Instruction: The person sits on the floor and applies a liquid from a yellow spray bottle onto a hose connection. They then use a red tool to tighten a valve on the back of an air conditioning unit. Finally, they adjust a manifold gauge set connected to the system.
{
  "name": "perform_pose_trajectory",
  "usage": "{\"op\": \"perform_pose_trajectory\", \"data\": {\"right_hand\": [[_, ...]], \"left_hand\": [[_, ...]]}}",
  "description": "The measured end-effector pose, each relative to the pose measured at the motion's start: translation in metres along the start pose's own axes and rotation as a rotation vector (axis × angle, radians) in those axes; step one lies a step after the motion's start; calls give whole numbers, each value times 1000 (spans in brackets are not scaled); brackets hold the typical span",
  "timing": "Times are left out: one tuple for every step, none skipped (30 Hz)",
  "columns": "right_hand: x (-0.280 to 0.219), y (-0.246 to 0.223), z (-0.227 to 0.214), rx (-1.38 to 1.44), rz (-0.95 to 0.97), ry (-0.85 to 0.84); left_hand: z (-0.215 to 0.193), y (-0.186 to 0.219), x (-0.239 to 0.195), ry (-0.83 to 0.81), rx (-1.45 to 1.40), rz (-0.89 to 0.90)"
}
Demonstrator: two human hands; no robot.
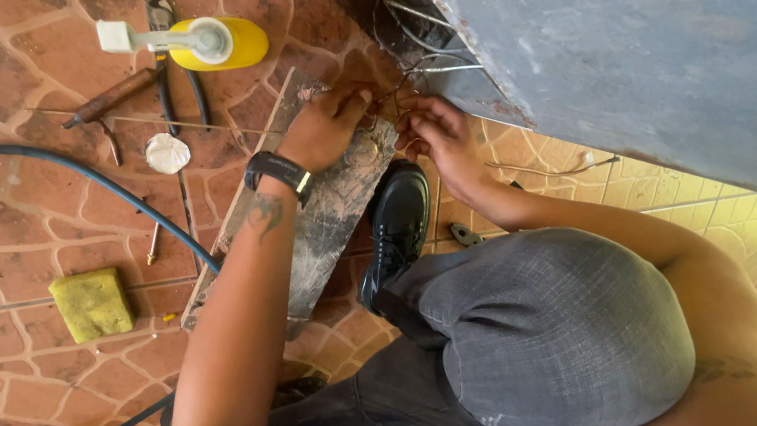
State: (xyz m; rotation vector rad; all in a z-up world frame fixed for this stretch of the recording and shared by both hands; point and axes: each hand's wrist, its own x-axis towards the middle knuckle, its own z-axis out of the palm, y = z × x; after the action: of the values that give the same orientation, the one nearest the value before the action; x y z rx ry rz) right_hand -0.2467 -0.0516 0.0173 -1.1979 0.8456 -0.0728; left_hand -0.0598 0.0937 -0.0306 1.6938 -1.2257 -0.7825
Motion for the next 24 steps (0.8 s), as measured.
{"op": "perform_pose_trajectory", "data": {"right_hand": [[0, 0, 1, -2, 10, -5], [0, 1, 2, -4, 24, -7], [0, 2, 3, -6, 37, -10], [1, 2, 4, -4, 35, -17], [2, 2, 4, -2, 33, -23], [2, 2, 5, 0, 33, -30], [1, 2, 5, 51, 42, -28], [1, 1, 7, 102, 49, -27], [1, -1, 8, 153, 56, -25], [1, -2, 10, 170, 75, -17], [3, -5, 12, 188, 94, -8], [3, -6, 14, 206, 117, 2], [4, -8, 16, 187, 95, 10], [5, -10, 18, 167, 74, 18], [5, -12, 19, 148, 53, 25], [6, -14, 20, 157, 40, 26], [7, -16, 20, 167, 27, 27], [8, -18, 19, 174, 13, 25], [9, -18, 19, 171, 25, 31], [9, -17, 19, 170, 41, 37], [9, -15, 19, 169, 57, 44], [8, -13, 18, 178, 53, 12], [8, -11, 17, 187, 49, -20], [10, -9, 16, 196, 39, -51]], "left_hand": [[-5, 7, -3, -15, -115, -103], [-9, 14, -6, -32, -233, -208], [-13, 22, -10, -12, -256, -270], [-17, 30, -11, 11, -279, -331], [-22, 37, -13, 34, -302, -391], [-26, 45, -15, 47, -301, -384], [-30, 52, -17, 59, -300, -377], [-34, 57, -17, 73, -297, -367], [-39, 62, -18, 76, -283, -371], [-44, 66, -19, 79, -269, -374], [-48, 69, -19, 82, -256, -378], [-52, 71, -19, 79, -266, -375], [-56, 72, -20, 76, -276, -373], [-60, 73, -21, 74, -286, -371], [-63, 73, -21, 73, -251, -366], [-67, 72, -20, 73, -215, -359], [-71, 72, -21, 73, -178, -352], [-75, 71, -21, 59, -189, -356], [-79, 69, -21, 45, -199, -359], [-82, 67, -23, 29, -210, -366], [-85, 63, -24, 22, -261, -369], [-87, 59, -25, 15, -314, -374], [-88, 56, -27, 8, -368, -379], [-89, 52, -27, 12, -384, -352]]}}
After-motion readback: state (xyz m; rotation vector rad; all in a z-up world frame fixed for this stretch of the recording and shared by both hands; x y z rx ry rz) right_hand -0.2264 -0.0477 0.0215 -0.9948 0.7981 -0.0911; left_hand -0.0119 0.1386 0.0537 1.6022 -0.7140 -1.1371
